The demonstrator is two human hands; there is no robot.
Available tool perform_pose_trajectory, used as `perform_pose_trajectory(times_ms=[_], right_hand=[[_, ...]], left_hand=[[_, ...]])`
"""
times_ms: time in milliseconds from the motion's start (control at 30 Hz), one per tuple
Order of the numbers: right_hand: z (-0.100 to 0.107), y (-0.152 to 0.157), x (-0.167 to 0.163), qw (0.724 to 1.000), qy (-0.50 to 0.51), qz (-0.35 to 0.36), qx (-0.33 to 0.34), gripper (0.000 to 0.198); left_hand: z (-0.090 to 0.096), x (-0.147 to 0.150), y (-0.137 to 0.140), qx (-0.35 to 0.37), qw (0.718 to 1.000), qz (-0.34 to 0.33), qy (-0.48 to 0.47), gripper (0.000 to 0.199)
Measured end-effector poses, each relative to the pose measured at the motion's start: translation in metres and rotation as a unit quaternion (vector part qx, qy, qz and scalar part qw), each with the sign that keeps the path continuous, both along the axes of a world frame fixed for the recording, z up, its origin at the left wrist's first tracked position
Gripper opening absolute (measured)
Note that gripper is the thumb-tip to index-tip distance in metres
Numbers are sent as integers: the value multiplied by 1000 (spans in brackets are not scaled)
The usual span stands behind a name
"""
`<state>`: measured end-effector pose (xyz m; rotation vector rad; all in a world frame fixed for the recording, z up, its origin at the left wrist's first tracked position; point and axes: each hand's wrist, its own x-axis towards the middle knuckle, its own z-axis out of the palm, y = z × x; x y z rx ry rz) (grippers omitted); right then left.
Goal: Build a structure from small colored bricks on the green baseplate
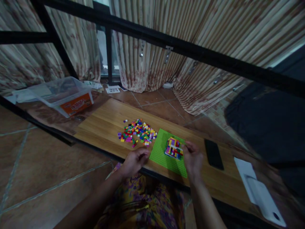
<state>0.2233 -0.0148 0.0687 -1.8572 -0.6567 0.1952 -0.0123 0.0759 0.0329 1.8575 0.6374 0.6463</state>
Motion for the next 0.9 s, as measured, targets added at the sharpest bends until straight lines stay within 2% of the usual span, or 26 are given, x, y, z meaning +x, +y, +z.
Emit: perform_pose_trajectory(times_ms=[67,133,233,333,533,767,900], right_hand=[[6,1,-18,999,-8,42,26,34],[8,4,-39,994,-17,104,25,31],[2,13,-67,977,-79,196,-43,24],[-10,26,-85,954,-137,246,-105,21],[-27,47,-97,936,-185,260,-150,21],[-30,56,-99,928,-211,251,-180,17],[-32,56,-97,928,-199,265,-170,18]], left_hand=[[-1,-2,-1,0,1000,-6,-3,15],[-2,-4,-2,-5,1000,-13,-8,14],[-3,-6,-3,-20,999,-18,-19,12],[-3,-8,-4,-23,999,-15,-30,12],[-2,-8,-3,-27,998,-26,-41,21],[-3,-8,-1,-25,999,-20,-39,24],[-4,-8,-2,-17,999,-24,-39,23]])
